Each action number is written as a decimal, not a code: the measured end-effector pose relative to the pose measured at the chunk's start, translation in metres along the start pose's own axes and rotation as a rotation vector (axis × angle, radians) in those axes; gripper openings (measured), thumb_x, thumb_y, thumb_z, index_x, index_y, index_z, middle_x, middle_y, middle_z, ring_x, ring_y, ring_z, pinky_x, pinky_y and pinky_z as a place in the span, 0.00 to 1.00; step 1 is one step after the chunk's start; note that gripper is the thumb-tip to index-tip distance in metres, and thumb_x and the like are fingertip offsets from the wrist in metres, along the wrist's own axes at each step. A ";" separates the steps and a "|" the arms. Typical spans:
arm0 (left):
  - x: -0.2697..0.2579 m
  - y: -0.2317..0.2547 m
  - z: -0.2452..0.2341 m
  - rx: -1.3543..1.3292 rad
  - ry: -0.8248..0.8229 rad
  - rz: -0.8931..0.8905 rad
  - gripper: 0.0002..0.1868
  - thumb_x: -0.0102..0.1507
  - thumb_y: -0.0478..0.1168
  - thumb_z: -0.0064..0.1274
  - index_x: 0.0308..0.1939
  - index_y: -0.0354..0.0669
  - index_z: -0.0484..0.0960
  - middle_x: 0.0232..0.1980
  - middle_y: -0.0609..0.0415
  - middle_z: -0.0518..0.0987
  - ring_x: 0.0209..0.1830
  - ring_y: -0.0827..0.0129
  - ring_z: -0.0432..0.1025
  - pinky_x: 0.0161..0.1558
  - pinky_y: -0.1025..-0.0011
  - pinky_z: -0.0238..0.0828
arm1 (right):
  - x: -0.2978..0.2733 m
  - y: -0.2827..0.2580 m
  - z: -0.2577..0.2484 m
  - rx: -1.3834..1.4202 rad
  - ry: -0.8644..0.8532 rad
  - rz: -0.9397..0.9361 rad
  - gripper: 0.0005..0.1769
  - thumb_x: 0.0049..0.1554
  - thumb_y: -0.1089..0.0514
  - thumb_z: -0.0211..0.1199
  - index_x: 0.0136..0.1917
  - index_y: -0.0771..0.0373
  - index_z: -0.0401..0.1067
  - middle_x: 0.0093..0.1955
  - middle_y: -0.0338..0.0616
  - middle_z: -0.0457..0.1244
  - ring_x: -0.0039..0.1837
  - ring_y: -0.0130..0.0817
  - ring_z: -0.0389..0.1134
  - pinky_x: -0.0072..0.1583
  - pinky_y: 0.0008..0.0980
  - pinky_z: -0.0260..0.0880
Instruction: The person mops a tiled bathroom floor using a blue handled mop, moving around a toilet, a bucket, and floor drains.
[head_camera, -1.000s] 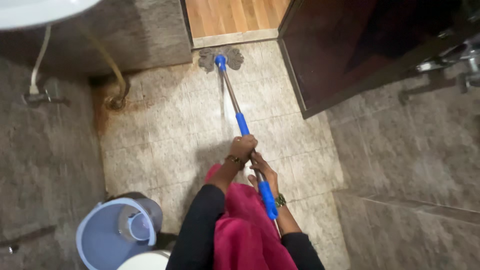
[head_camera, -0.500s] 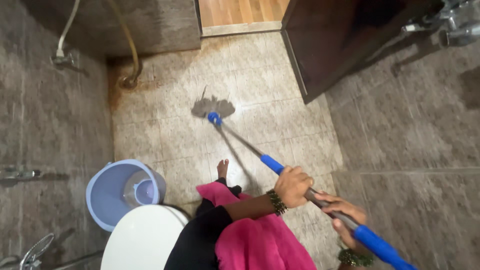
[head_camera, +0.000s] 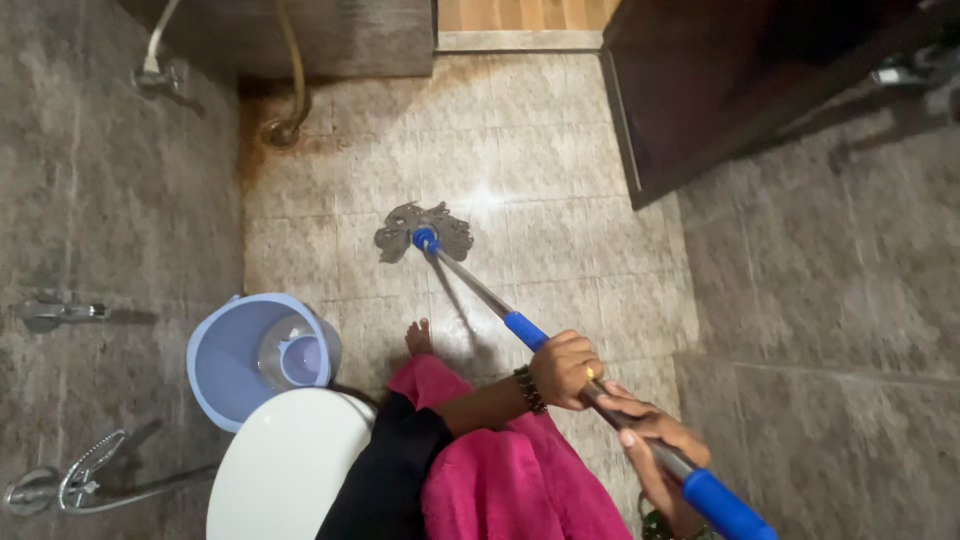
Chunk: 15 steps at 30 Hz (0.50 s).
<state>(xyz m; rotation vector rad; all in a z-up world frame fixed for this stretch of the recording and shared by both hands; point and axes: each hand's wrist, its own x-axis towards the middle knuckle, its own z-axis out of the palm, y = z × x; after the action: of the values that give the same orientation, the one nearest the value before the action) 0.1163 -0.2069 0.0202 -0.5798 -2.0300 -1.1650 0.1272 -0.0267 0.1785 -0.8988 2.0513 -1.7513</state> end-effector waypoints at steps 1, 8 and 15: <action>-0.002 -0.011 -0.009 0.025 0.018 0.010 0.16 0.50 0.42 0.65 0.25 0.46 0.70 0.25 0.55 0.67 0.28 0.59 0.64 0.34 0.61 0.59 | 0.010 0.003 0.012 -0.015 -0.015 -0.029 0.04 0.59 0.73 0.57 0.42 0.70 0.69 0.59 0.66 0.70 0.71 0.58 0.68 0.74 0.54 0.65; -0.019 -0.137 -0.085 0.243 0.064 0.027 0.12 0.53 0.43 0.62 0.25 0.47 0.73 0.29 0.56 0.71 0.31 0.59 0.67 0.36 0.60 0.61 | 0.116 0.078 0.088 -0.158 -0.136 -0.212 0.02 0.57 0.69 0.63 0.42 0.68 0.71 0.58 0.57 0.71 0.72 0.56 0.68 0.70 0.49 0.69; -0.048 -0.278 -0.174 0.545 -0.145 -0.447 0.08 0.55 0.47 0.58 0.31 0.54 0.77 0.33 0.60 0.76 0.44 0.64 0.74 0.54 0.51 0.63 | 0.250 0.194 0.193 -0.160 -0.148 -0.303 0.04 0.55 0.68 0.67 0.42 0.67 0.72 0.59 0.56 0.70 0.69 0.54 0.69 0.71 0.46 0.68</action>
<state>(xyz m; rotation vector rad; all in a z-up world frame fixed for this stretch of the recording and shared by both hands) 0.0222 -0.4964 -0.1107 0.0678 -2.5482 -0.7518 0.0000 -0.3214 -0.0072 -1.4075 2.0658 -1.6174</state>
